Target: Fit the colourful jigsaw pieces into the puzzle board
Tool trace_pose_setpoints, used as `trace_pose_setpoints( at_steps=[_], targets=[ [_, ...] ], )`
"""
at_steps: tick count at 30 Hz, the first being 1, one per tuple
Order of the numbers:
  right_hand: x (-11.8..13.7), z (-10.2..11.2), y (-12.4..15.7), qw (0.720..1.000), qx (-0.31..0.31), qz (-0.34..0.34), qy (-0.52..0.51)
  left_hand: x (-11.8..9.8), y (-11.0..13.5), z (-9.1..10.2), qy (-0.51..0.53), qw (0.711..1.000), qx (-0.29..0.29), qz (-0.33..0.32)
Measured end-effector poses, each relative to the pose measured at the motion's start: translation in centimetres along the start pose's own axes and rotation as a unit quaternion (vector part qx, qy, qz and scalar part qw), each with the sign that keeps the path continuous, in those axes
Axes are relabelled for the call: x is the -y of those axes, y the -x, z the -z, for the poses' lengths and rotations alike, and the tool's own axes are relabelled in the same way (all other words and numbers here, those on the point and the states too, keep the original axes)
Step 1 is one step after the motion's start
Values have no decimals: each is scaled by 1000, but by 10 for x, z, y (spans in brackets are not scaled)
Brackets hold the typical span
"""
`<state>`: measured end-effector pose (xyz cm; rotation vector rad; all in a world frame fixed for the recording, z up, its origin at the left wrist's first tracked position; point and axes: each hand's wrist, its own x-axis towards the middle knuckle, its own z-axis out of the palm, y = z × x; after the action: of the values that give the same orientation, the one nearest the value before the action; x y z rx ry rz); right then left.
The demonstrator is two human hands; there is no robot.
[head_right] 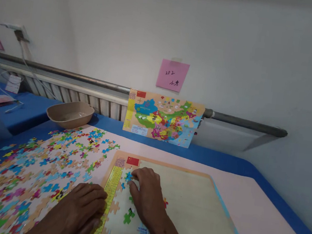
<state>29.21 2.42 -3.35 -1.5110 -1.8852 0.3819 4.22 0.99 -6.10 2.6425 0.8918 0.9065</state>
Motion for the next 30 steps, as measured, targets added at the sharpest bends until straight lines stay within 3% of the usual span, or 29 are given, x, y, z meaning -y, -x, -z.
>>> trace_pose_setpoints(
  at_steps=[4, 9, 14, 21, 30],
  targets=[
    [3, 4, 1, 997, -12, -53, -51, -6, -7, 14, -3, 1000, 4, -9],
    [9, 13, 2, 993, 41, -72, -85, -13, -16, 32, -14, 999, 24, -32],
    [9, 15, 6, 994, 74, -50, -58, -15, -15, 33, -17, 999, 22, -23],
    [4, 10, 10, 996, 71, -4, -53, -18, -17, 37, -17, 999, 31, -22],
    [8, 15, 9, 997, 77, -17, -20, -17, -15, 36, -20, 999, 35, -15]
  ],
)
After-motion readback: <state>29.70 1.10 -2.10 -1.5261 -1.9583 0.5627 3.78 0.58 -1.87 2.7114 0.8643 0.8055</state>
